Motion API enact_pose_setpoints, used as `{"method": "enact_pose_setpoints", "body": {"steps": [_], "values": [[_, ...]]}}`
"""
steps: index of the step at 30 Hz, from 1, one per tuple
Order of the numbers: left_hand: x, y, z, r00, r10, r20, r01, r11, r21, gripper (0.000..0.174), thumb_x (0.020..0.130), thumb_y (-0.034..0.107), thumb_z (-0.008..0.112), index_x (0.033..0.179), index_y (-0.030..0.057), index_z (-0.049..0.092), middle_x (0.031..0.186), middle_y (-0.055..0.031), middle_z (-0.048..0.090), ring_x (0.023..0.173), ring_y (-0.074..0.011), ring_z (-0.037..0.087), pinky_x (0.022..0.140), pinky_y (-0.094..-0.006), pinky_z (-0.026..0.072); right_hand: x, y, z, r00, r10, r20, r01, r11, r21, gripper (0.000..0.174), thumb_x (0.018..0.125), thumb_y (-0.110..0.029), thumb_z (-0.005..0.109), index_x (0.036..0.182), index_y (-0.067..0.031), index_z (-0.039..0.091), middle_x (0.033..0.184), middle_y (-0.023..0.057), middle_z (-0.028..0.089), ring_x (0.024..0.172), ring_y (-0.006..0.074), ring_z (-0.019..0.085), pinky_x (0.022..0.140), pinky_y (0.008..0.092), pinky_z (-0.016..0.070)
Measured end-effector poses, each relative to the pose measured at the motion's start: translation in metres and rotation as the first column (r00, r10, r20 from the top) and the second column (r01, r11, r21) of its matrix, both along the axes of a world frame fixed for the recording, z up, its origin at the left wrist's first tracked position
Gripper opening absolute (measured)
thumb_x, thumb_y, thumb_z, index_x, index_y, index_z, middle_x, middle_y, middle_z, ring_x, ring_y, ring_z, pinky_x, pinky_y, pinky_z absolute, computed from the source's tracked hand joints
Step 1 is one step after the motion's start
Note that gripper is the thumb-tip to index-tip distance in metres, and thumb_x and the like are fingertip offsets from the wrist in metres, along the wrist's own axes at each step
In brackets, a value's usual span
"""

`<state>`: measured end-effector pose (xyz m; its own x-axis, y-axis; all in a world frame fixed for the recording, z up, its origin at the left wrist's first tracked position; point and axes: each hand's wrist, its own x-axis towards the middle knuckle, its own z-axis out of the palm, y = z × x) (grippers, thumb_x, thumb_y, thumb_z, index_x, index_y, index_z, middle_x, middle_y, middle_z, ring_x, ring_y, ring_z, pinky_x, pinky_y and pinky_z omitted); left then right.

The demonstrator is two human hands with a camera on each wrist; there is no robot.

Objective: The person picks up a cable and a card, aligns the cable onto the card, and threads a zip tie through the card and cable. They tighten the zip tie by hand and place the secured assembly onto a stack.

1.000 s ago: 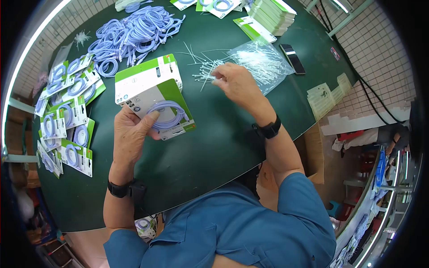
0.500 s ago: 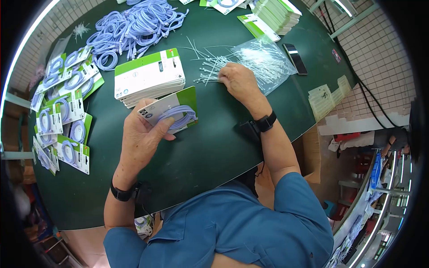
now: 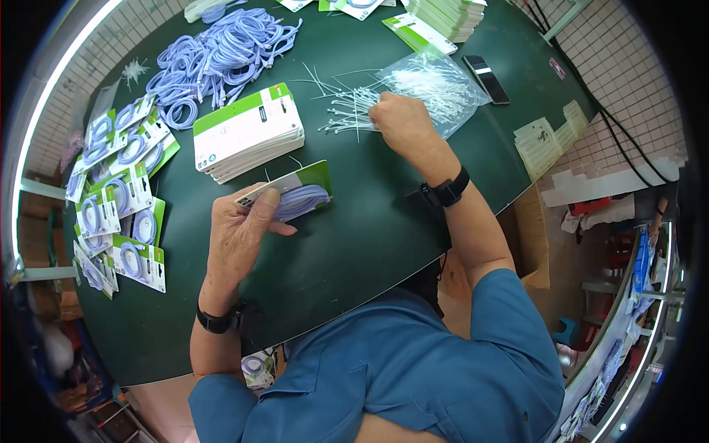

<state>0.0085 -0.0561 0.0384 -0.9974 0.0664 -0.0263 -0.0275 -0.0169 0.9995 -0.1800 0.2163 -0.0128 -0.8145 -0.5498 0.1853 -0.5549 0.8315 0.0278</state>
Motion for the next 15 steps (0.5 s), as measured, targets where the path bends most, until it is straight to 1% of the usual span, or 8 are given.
{"method": "enact_pose_setpoints", "body": {"steps": [2, 7, 10, 11, 13, 14, 15], "values": [[0.003, 0.001, 0.0, 1.0, -0.004, -0.009, 0.004, 1.0, 0.006, 0.049, 0.106, 0.037, 0.066, 0.119, -0.0097, 0.073, 0.101, -0.0108, 0.073, 0.086, -0.0151, 0.07, 0.069, -0.0278, 0.0631, 0.002, 0.001, 0.002, 0.998, 0.006, -0.054, -0.004, 0.999, 0.04, 0.007, 0.089, -0.01, 0.068, 0.089, -0.009, 0.075, 0.087, 0.0147, 0.069, 0.089, 0.0376, 0.071, 0.077, 0.0477, 0.0589], [0.009, -0.001, 0.001, 0.998, 0.023, -0.055, -0.021, 0.999, 0.034, 0.046, 0.106, 0.034, 0.067, 0.12, -0.0099, 0.073, 0.107, -0.0123, 0.072, 0.087, -0.0158, 0.07, 0.069, -0.0278, 0.0632, 0.016, 0.009, 0.021, 0.999, 0.041, -0.034, -0.037, 0.994, 0.104, 0.005, 0.088, -0.007, 0.068, 0.086, -0.0073, 0.073, 0.087, 0.0165, 0.071, 0.087, 0.0385, 0.072, 0.075, 0.0488, 0.0585], [0.014, -0.003, 0.002, 0.996, 0.042, -0.073, -0.039, 0.998, 0.048, 0.044, 0.106, 0.031, 0.068, 0.12, -0.0097, 0.073, 0.11, -0.0133, 0.073, 0.088, -0.0164, 0.07, 0.069, -0.0279, 0.0633, 0.026, 0.01, 0.039, 0.992, -0.081, 0.093, 0.06, 0.976, 0.212, 0.004, 0.087, -0.009, 0.07, 0.084, -0.0062, 0.072, 0.088, 0.0182, 0.073, 0.085, 0.0401, 0.072, 0.074, 0.0488, 0.058], [0.015, -0.003, 0.002, 0.995, 0.045, -0.091, -0.04, 0.998, 0.05, 0.042, 0.106, 0.03, 0.068, 0.121, -0.0094, 0.073, 0.111, -0.0138, 0.073, 0.088, -0.0167, 0.07, 0.07, -0.0279, 0.0633, 0.029, 0.012, 0.04, 0.992, -0.074, 0.1, 0.05, 0.974, 0.222, 0.004, 0.087, -0.009, 0.07, 0.084, -0.0062, 0.072, 0.088, 0.0182, 0.073, 0.085, 0.0401, 0.072, 0.074, 0.0488, 0.058], [0.02, -0.005, 0.003, 0.993, 0.058, -0.107, -0.052, 0.997, 0.055, 0.041, 0.106, 0.029, 0.068, 0.121, -0.009, 0.073, 0.112, -0.0143, 0.073, 0.088, -0.0171, 0.07, 0.07, -0.0279, 0.0633, 0.031, 0.019, 0.042, 0.983, 0.04, 0.179, -0.045, 0.999, 0.021, 0.007, 0.087, -0.012, 0.073, 0.084, -0.0053, 0.072, 0.085, 0.018, 0.073, 0.081, 0.0382, 0.071, 0.073, 0.0465, 0.0578], [0.022, -0.005, 0.004, 0.988, 0.076, -0.134, -0.07, 0.996, 0.049, 0.039, 0.106, 0.027, 0.067, 0.122, -0.0078, 0.073, 0.113, -0.0144, 0.073, 0.089, -0.0172, 0.07, 0.07, -0.028, 0.0633, 0.033, 0.017, 0.046, 0.973, 0.102, 0.207, -0.086, 0.993, -0.087, 0.009, 0.087, -0.013, 0.074, 0.084, -0.0049, 0.072, 0.084, 0.0179, 0.073, 0.079, 0.0372, 0.071, 0.072, 0.0454, 0.0577], [0.023, -0.005, 0.005, 0.982, 0.094, -0.164, -0.088, 0.995, 0.041, 0.037, 0.106, 0.026, 0.067, 0.122, -0.0066, 0.074, 0.114, -0.0145, 0.074, 0.09, -0.0173, 0.071, 0.071, -0.0281, 0.0633, 0.036, 0.014, 0.05, 0.972, 0.111, 0.207, -0.095, 0.992, -0.086, 0.009, 0.087, -0.013, 0.074, 0.084, -0.0049, 0.072, 0.084, 0.0179, 0.073, 0.079, 0.0372, 0.071, 0.072, 0.0454, 0.0577]]}}
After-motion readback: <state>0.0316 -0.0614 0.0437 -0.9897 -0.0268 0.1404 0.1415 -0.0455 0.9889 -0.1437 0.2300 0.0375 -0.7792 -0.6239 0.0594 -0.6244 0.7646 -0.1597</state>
